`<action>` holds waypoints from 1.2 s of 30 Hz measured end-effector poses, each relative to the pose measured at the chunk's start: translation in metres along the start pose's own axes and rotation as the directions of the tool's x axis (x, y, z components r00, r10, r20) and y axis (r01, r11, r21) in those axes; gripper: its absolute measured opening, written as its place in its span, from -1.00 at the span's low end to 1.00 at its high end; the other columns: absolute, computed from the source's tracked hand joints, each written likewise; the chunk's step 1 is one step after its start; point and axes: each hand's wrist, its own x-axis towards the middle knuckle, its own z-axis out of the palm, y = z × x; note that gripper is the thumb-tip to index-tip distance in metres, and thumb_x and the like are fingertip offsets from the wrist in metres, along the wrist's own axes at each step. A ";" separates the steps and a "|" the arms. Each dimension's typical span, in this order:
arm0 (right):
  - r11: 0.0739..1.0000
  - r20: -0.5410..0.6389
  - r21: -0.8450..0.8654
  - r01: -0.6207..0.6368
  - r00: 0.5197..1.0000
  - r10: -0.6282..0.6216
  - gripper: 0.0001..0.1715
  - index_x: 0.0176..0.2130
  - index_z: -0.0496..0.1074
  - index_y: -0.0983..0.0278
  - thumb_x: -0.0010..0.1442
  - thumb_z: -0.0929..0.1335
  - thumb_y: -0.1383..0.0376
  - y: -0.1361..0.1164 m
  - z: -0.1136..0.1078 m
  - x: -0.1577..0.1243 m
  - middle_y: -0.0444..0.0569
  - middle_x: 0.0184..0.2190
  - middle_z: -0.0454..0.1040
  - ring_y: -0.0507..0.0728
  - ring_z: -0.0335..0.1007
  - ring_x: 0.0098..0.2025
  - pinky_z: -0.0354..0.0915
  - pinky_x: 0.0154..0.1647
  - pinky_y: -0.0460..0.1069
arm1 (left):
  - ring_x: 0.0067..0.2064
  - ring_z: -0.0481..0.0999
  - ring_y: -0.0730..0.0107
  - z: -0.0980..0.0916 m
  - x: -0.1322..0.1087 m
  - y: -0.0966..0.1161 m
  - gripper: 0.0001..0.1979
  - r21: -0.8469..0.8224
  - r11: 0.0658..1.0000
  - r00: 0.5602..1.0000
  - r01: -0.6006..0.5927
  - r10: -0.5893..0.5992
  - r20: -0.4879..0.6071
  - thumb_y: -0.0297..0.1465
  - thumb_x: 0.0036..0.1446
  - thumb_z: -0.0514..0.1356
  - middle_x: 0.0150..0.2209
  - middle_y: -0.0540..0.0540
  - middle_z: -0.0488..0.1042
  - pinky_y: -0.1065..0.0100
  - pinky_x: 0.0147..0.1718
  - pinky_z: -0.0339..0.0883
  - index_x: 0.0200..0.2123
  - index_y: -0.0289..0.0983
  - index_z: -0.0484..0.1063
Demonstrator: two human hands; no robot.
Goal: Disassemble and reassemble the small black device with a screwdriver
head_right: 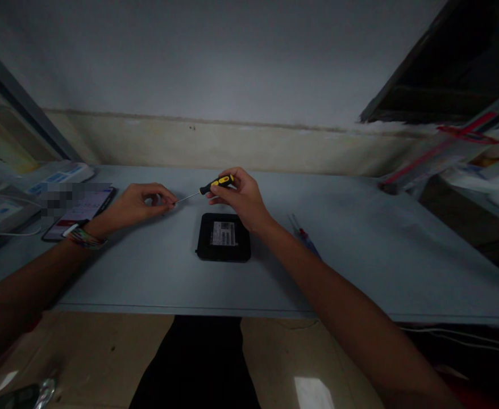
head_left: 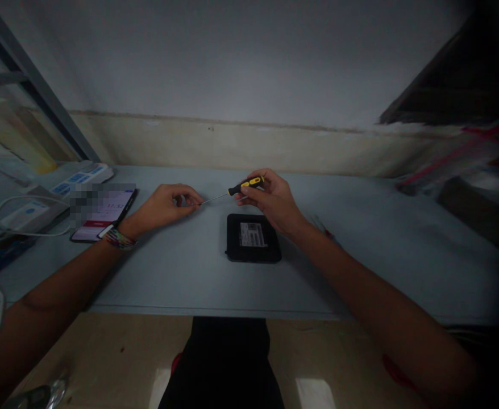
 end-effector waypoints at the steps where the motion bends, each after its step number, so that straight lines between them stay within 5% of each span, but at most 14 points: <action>1: 1.000 0.005 0.003 0.009 1.000 -0.009 -0.45 -0.16 0.47 0.17 0.02 0.72 0.14 -0.001 0.001 -0.001 -0.17 -0.20 0.60 0.09 0.69 -0.27 0.69 -0.16 0.08 | -0.21 0.61 0.33 0.000 0.000 0.000 -0.75 0.003 1.000 1.000 0.004 -0.004 0.003 -0.19 0.27 0.36 -0.20 -0.10 0.73 0.31 -0.23 0.42 -0.13 -0.20 0.73; 6: 0.999 0.067 0.043 0.029 0.997 -0.032 -0.61 -0.08 0.56 0.14 0.16 0.65 0.16 -0.010 0.007 -0.006 -0.13 -0.16 0.64 0.10 0.72 -0.21 0.69 -0.06 0.11 | -0.21 0.63 0.32 0.001 0.001 -0.001 -0.76 0.022 1.000 1.000 0.010 -0.010 0.005 -0.19 0.27 0.35 -0.21 -0.10 0.73 0.32 -0.25 0.43 -0.13 -0.19 0.73; 12: 0.998 0.078 0.030 0.061 0.995 -0.063 -0.62 -0.01 0.60 0.11 0.20 0.62 0.16 -0.013 0.008 -0.008 -0.12 -0.14 0.65 0.10 0.70 -0.21 0.69 -0.17 0.06 | -0.21 0.64 0.30 0.004 0.000 -0.002 -0.75 0.033 0.999 1.000 0.004 -0.005 0.014 -0.17 0.28 0.34 -0.21 -0.10 0.73 0.30 -0.25 0.43 -0.11 -0.17 0.73; 18: 0.996 0.058 0.013 0.092 0.994 -0.093 -0.59 -0.02 0.60 0.13 0.19 0.63 0.13 -0.014 0.007 -0.007 -0.12 -0.16 0.63 0.09 0.69 -0.25 0.68 -0.19 0.05 | 0.02 0.64 0.15 0.000 -0.001 -0.003 -0.55 0.053 0.997 0.998 -0.055 0.054 0.019 -0.14 0.20 0.44 0.09 -0.16 0.69 0.18 -0.05 0.47 0.12 -0.14 0.64; 23: 0.988 0.002 -0.064 0.140 0.990 -0.140 -0.56 -0.01 0.59 0.10 0.18 0.63 0.05 -0.032 0.002 -0.005 -0.13 -0.19 0.60 0.08 0.64 -0.28 0.66 -0.22 0.04 | 0.15 0.63 0.09 0.000 -0.002 0.004 -0.56 -0.022 0.998 0.994 -0.060 0.062 0.085 -0.11 0.32 0.36 0.18 -0.20 0.65 0.12 0.08 0.48 0.16 -0.18 0.57; 28: 0.959 -0.113 -0.165 0.232 0.961 -0.252 -0.54 -0.08 0.54 0.08 0.15 0.64 -0.02 -0.059 -0.016 -0.001 -0.14 -0.24 0.58 0.05 0.53 -0.40 0.61 -0.32 0.04 | 0.28 0.55 0.01 0.028 -0.001 0.031 -0.48 0.019 0.987 0.975 -0.161 0.156 0.155 -0.02 0.39 0.33 0.24 -0.24 0.60 -0.08 0.35 0.35 0.26 -0.17 0.52; 36: 0.946 -0.106 -0.189 0.263 0.952 -0.286 -0.55 -0.14 0.57 0.10 0.11 0.66 -0.02 -0.070 -0.028 -0.006 -0.15 -0.30 0.60 0.02 0.45 -0.48 0.48 -0.49 -0.02 | 0.56 0.22 -0.36 0.083 0.012 0.055 0.10 0.164 0.954 0.923 -0.250 0.184 0.340 0.30 0.24 0.31 0.52 -0.51 0.27 -0.30 0.51 0.10 0.55 -0.33 0.20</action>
